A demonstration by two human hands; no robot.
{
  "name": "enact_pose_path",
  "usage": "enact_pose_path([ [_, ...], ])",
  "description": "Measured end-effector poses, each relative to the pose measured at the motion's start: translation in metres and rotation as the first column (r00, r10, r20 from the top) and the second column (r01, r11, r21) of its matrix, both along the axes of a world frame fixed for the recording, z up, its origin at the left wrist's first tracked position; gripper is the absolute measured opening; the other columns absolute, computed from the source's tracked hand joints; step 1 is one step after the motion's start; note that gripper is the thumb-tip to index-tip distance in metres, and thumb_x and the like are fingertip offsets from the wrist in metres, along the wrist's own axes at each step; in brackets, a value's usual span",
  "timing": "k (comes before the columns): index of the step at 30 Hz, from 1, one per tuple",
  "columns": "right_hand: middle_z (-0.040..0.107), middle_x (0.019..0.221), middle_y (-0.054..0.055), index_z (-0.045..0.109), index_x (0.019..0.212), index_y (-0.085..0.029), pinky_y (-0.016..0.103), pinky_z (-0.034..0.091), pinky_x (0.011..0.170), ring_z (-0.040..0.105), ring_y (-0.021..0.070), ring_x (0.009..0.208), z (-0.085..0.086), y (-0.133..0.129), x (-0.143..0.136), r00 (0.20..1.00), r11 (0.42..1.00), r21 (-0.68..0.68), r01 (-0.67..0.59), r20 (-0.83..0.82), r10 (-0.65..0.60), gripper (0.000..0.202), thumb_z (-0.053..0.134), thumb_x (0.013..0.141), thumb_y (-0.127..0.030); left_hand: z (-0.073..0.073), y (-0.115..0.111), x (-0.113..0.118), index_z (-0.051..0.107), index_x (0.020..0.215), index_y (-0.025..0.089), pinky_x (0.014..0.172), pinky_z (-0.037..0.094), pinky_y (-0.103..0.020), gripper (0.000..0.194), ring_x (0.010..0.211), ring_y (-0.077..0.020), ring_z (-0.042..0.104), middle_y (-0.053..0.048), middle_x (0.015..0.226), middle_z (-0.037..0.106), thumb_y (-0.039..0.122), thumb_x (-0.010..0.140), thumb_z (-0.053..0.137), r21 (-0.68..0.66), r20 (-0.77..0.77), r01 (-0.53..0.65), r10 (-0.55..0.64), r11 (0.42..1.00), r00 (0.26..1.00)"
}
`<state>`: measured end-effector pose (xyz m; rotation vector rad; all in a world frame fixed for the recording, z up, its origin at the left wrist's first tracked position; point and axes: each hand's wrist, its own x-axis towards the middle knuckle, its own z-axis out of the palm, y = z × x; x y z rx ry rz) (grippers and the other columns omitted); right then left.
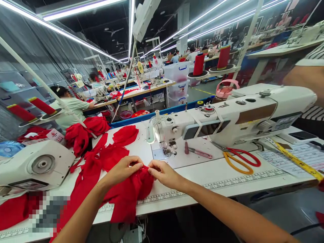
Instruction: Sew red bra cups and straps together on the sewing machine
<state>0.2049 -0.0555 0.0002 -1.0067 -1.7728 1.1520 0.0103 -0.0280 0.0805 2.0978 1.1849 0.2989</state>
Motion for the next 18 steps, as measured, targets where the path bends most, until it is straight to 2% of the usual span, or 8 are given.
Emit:
enact_pose_path([
  [4, 0.060, 0.071, -0.002, 0.055, 0.079, -0.019, 0.023, 0.039, 0.061, 0.054, 0.0119, 0.065, -0.001, 0.001, 0.000, 0.992, 0.996, 0.085, -0.008, 0.127, -0.003, 0.015, 0.048, 0.092, -0.019, -0.014, -0.005, -0.003, 0.059, 0.081, 0.018, 0.061, 0.042, -0.025, 0.038, 0.068, -0.0142, 0.051, 0.001, 0.073, 0.057, 0.050, 0.094, 0.042, 0.019, -0.009, -0.011, 0.011, 1.000, 1.000],
  [6, 0.059, 0.068, -0.002, 0.056, 0.080, -0.018, 0.024, 0.035, 0.059, 0.051, 0.0124, 0.062, 0.003, 0.006, -0.013, 0.978, 0.990, 0.139, 0.002, 0.206, -0.031, 0.011, 0.051, 0.090, -0.017, -0.012, -0.002, -0.009, 0.057, 0.079, 0.019, 0.060, 0.044, -0.026, 0.039, 0.066, -0.0149, 0.051, 0.001, 0.071, 0.056, 0.050, 0.094, 0.040, 0.067, -0.042, -0.015, 0.018, 0.998, 0.999],
  [10, 0.063, 0.078, 0.004, 0.057, 0.093, -0.017, 0.028, 0.034, 0.060, 0.054, 0.0162, 0.068, 0.031, 0.031, -0.054, 0.948, 0.960, 0.276, 0.041, 0.293, -0.125, 0.009, 0.048, 0.095, -0.020, 0.030, 0.009, -0.030, 0.060, 0.080, 0.021, 0.077, 0.046, -0.039, 0.028, 0.074, -0.0216, 0.054, -0.005, 0.078, 0.059, 0.040, 0.090, 0.042, 0.327, -0.125, -0.063, 0.109, 0.943, 0.986],
  [11, 0.065, 0.087, 0.006, 0.057, 0.100, -0.017, 0.028, 0.035, 0.063, 0.056, 0.0177, 0.075, 0.038, 0.039, -0.061, 0.945, 0.948, 0.314, 0.057, 0.290, -0.153, 0.015, 0.043, 0.098, -0.024, 0.042, 0.008, -0.034, 0.062, 0.084, 0.022, 0.086, 0.044, -0.045, 0.024, 0.078, -0.0231, 0.054, -0.005, 0.080, 0.060, 0.037, 0.090, 0.043, 0.452, -0.147, -0.063, 0.143, 0.890, 0.979],
  [12, 0.065, 0.093, 0.008, 0.056, 0.103, -0.017, 0.029, 0.036, 0.065, 0.057, 0.0188, 0.080, 0.044, 0.045, -0.063, 0.942, 0.934, 0.351, 0.063, 0.288, -0.171, 0.020, 0.039, 0.100, -0.027, 0.050, 0.004, -0.036, 0.063, 0.087, 0.024, 0.091, 0.041, -0.048, 0.025, 0.078, -0.0238, 0.055, -0.005, 0.080, 0.060, 0.034, 0.092, 0.041, 0.685, -0.233, 0.021, 0.192, 0.728, 0.953],
  [14, 0.063, 0.093, 0.008, 0.058, 0.099, -0.019, 0.029, 0.037, 0.067, 0.057, 0.0193, 0.084, 0.046, 0.051, -0.054, 0.949, 0.914, 0.406, 0.018, 0.282, -0.143, 0.024, 0.037, 0.101, -0.031, 0.046, -0.011, -0.032, 0.065, 0.099, 0.027, 0.094, 0.040, -0.051, 0.024, 0.082, -0.0251, 0.056, -0.004, 0.080, 0.062, 0.025, 0.094, 0.042, 0.864, -0.393, 0.266, 0.243, 0.427, 0.887],
  [16, 0.059, 0.080, 0.005, 0.059, 0.085, -0.020, 0.028, 0.038, 0.065, 0.054, 0.0171, 0.077, 0.033, 0.050, -0.028, 0.964, 0.921, 0.383, -0.063, 0.261, -0.042, 0.020, 0.046, 0.096, -0.030, 0.013, -0.029, -0.015, 0.064, 0.108, 0.026, 0.099, 0.040, -0.049, 0.027, 0.085, -0.0229, 0.058, -0.003, 0.083, 0.064, 0.014, 0.094, 0.044, 0.877, -0.458, 0.396, 0.227, 0.272, 0.860],
  [18, 0.052, 0.068, 0.001, 0.058, 0.072, -0.021, 0.025, 0.039, 0.062, 0.050, 0.0135, 0.068, 0.013, 0.046, 0.005, 0.976, 0.959, 0.270, -0.089, 0.217, 0.030, 0.017, 0.058, 0.088, -0.025, -0.037, -0.041, 0.013, 0.064, 0.101, 0.023, 0.101, 0.040, -0.045, 0.030, 0.084, -0.0199, 0.059, -0.003, 0.081, 0.064, 0.005, 0.092, 0.043, 0.884, -0.443, 0.400, 0.158, 0.242, 0.882],
])
